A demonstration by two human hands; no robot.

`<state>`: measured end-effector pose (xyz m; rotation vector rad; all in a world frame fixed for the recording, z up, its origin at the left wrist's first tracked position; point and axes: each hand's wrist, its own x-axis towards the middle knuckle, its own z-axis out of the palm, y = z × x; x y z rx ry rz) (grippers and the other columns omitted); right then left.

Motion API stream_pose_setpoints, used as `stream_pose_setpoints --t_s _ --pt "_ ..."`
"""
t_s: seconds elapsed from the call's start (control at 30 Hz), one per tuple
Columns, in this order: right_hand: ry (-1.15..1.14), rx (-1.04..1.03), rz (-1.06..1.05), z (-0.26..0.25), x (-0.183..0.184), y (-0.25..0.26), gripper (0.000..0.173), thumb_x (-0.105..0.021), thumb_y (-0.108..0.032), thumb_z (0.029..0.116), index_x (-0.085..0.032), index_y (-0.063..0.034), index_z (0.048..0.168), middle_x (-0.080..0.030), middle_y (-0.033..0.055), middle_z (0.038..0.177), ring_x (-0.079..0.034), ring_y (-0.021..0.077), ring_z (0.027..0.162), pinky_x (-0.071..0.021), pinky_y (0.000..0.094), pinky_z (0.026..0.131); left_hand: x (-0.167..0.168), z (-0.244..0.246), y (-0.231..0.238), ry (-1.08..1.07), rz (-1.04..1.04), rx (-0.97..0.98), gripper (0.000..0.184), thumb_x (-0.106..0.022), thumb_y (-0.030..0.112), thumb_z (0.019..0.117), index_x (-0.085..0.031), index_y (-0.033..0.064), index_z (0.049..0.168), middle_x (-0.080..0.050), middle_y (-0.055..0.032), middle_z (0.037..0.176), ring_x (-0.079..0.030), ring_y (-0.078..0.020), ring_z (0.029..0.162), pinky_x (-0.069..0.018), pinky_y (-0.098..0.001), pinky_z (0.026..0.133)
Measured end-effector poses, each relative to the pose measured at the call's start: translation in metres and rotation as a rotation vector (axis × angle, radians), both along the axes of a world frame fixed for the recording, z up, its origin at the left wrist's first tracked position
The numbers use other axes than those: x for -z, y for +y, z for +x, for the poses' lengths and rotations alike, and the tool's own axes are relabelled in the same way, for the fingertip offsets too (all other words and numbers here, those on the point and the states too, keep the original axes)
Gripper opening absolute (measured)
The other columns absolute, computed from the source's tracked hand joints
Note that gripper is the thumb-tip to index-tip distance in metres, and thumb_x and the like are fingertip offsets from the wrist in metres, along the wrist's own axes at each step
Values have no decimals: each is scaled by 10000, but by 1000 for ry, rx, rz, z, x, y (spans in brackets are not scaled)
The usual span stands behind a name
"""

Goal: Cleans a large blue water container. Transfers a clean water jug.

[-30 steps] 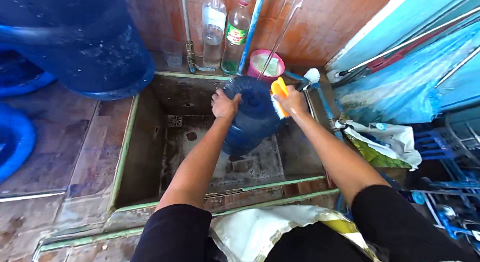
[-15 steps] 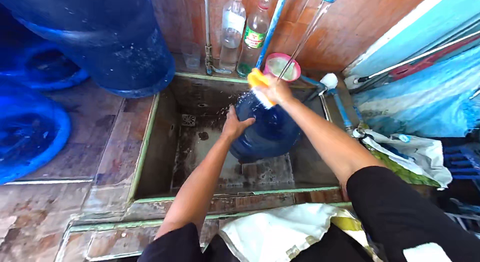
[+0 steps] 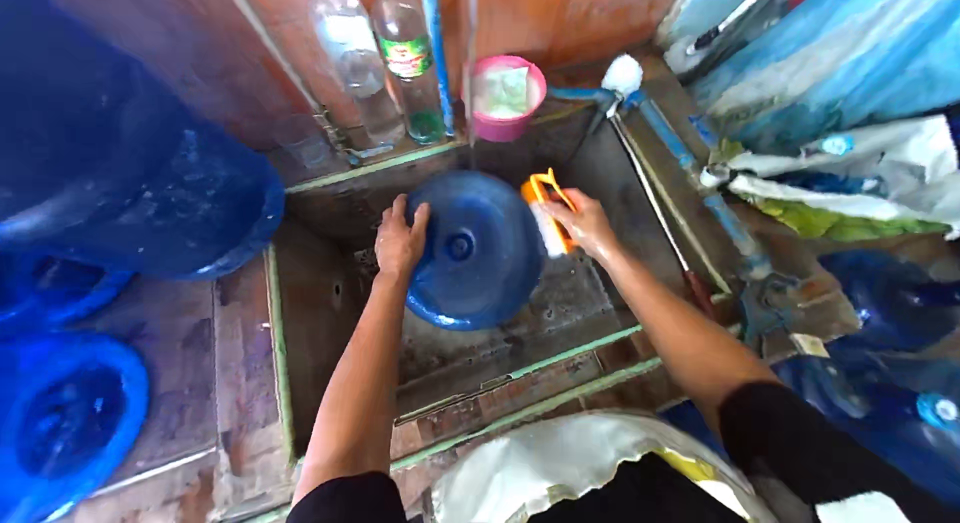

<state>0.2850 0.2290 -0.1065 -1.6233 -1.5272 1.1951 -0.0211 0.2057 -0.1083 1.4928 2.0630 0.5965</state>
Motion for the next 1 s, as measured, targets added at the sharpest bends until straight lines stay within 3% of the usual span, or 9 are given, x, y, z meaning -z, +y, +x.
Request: stream_pose_setpoints --t_s 0.1,0.17,0.3,0.47,0.53,0.67,0.73,0.87,1.0 --pt "189 -20 -31 -17 13 10 390 -702 -248 979 -648 -9 1283 -714 166 1105 -705 219 943 -587 443 870 -10 20 19 238 146 353 506 -437 438 1085 -606 79 1400 -612 -218 1391 -578 -439 1283 -385 -674 1075" --pt "263 -110 44 -45 6 2 416 -741 -193 948 -630 20 1287 -720 182 1080 -718 216 911 -598 425 859 -12 31 36 279 167 330 499 -349 352 1109 -656 27 1332 -613 -244 1381 -519 -460 1336 -275 -694 1130" --pt "289 -98 161 -74 10 47 459 -755 -254 937 -640 11 1294 -719 190 1118 -710 248 997 -568 455 933 -9 52 61 215 145 142 631 -444 451 1057 -447 32 1529 -252 -285 1643 -162 -479 1541 -75 -728 1182" --pt "173 150 -350 -42 135 41 540 -705 -359 979 -599 38 1330 -642 289 1254 -630 412 1176 -481 596 1032 -13 29 91 171 -68 -115 902 -510 630 990 -292 -8 1588 -162 -297 1664 -78 -486 1552 -75 -768 1161" --pt "239 144 -372 -40 119 46 521 -705 -341 982 -600 25 1337 -648 279 1245 -640 396 1157 -494 583 1018 -15 36 98 174 -42 -34 856 -526 581 1002 -307 -9 1582 -188 -285 1663 -83 -467 1558 -50 -749 1175" --pt "492 -15 -48 -46 12 88 351 -680 -230 992 -647 -12 1265 -707 144 1090 -695 187 938 -585 396 864 -12 69 85 148 149 228 840 -627 518 935 -387 2 1553 -239 -244 1661 -175 -427 1549 -86 -640 1229" --pt "449 19 -57 -48 25 85 364 -688 -248 990 -643 5 1248 -699 166 1092 -691 219 954 -580 427 880 -16 70 87 225 147 35 822 -590 601 951 -476 -15 1483 -341 -287 1593 -357 -463 1452 -269 -629 1173" --pt "396 171 -378 -42 94 49 499 -694 -326 988 -589 13 1341 -661 232 1206 -659 321 1074 -532 520 958 -24 57 93 269 29 -152 840 -545 665 960 -520 -18 1447 -370 -329 1544 -379 -505 1420 -317 -681 1113" --pt "287 -12 -262 -39 8 83 436 -689 -352 983 -635 -24 1264 -680 172 1109 -662 256 953 -552 477 850 -19 80 37 91 120 247 797 -657 401 968 -344 -12 1573 -225 -285 1653 -275 -474 1503 -231 -661 1198"
